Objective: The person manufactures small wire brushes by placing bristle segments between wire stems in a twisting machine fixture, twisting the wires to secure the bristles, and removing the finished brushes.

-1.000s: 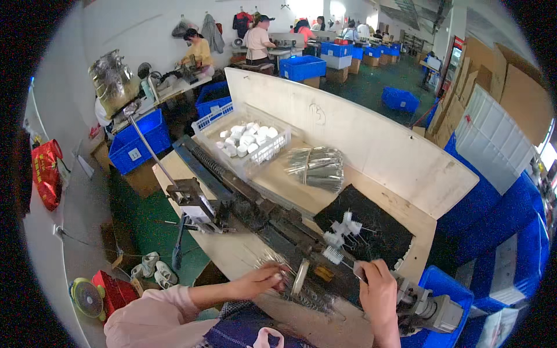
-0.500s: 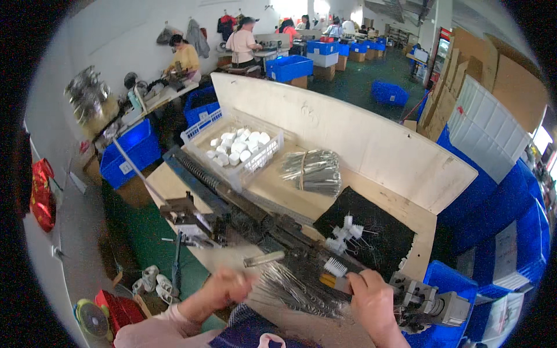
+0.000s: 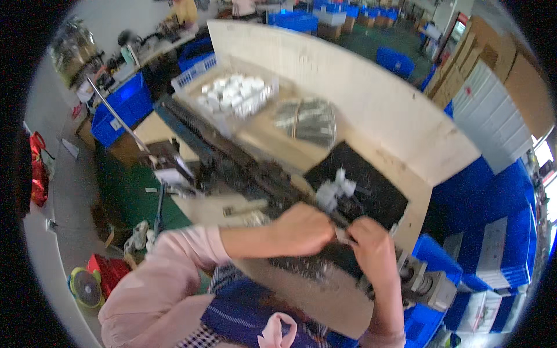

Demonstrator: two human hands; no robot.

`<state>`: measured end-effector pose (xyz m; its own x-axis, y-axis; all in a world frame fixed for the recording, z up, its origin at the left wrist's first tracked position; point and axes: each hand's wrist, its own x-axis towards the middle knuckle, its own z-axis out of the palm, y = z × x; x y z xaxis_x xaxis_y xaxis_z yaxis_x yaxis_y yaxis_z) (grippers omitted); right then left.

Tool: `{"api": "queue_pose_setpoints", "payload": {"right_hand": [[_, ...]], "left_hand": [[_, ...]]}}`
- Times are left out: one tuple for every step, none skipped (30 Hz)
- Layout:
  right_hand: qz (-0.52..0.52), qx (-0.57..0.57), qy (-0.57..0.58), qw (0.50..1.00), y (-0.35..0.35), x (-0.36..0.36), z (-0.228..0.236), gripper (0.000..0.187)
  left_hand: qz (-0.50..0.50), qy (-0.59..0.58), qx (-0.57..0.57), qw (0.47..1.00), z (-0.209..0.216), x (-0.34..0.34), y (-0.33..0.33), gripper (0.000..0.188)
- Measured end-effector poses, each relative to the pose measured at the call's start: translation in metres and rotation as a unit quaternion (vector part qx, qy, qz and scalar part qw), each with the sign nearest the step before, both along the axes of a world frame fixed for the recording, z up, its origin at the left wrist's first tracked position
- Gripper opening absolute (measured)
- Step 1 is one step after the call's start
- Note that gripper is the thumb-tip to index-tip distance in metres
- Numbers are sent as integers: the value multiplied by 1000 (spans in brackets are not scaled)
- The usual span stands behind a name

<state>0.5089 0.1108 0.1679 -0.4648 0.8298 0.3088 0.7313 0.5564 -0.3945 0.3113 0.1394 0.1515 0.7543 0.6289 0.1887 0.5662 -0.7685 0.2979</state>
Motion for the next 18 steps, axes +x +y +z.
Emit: {"api": "queue_pose_setpoints", "payload": {"right_hand": [[24,17,21,999,6,-8,2,21],[37,15,62,997,13,-13,-2,16],[27,-7,78,997,16,-17,-2,15],[26,-25,114,993,18,-21,-1,14],[22,-42,144,989,20,-22,-1,15],[23,-54,178,982,24,-26,-4,17],[11,-58,183,981,26,-28,-6,17],[7,-52,175,983,27,-29,-8,17],[7,-44,168,985,29,-33,-10,16],[1,-42,177,983,33,-39,-12,16],[18,-53,166,985,36,-44,-17,16],[39,-66,152,985,37,-48,-19,16],[34,-75,162,983,37,-51,-19,15],[29,-73,166,983,38,-51,-17,15],[27,-78,163,983,38,-51,-15,14],[25,-86,156,984,36,-49,-16,14],[18,-87,155,984,34,-49,-19,14],[23,-49,152,987,34,-49,-24,14]], "left_hand": [[25,9,81,996,5,-6,-7,12],[5,31,115,993,14,-12,-6,13],[13,3,155,988,21,-17,-5,15],[34,-2,146,989,26,-20,-2,11],[37,-6,161,986,32,-26,1,9],[42,-5,179,983,35,-35,0,12],[31,-2,174,984,32,-43,-4,12],[101,-138,178,969,28,-51,-11,15],[174,-266,178,931,24,-57,-22,19],[171,-322,145,920,2,-62,-37,22],[211,-379,-119,893,-13,-58,-61,15],[245,-406,-374,797,-26,-54,-79,17],[242,-401,-377,799,-48,-61,-78,17],[194,-556,-601,541,-76,-71,-72,27],[120,-627,-742,204,-90,-81,-66,39],[70,-637,-753,150,-76,-88,-50,58],[32,-639,-752,157,-58,-96,-38,60],[-9,-638,-752,165,-33,-96,-29,61]]}}
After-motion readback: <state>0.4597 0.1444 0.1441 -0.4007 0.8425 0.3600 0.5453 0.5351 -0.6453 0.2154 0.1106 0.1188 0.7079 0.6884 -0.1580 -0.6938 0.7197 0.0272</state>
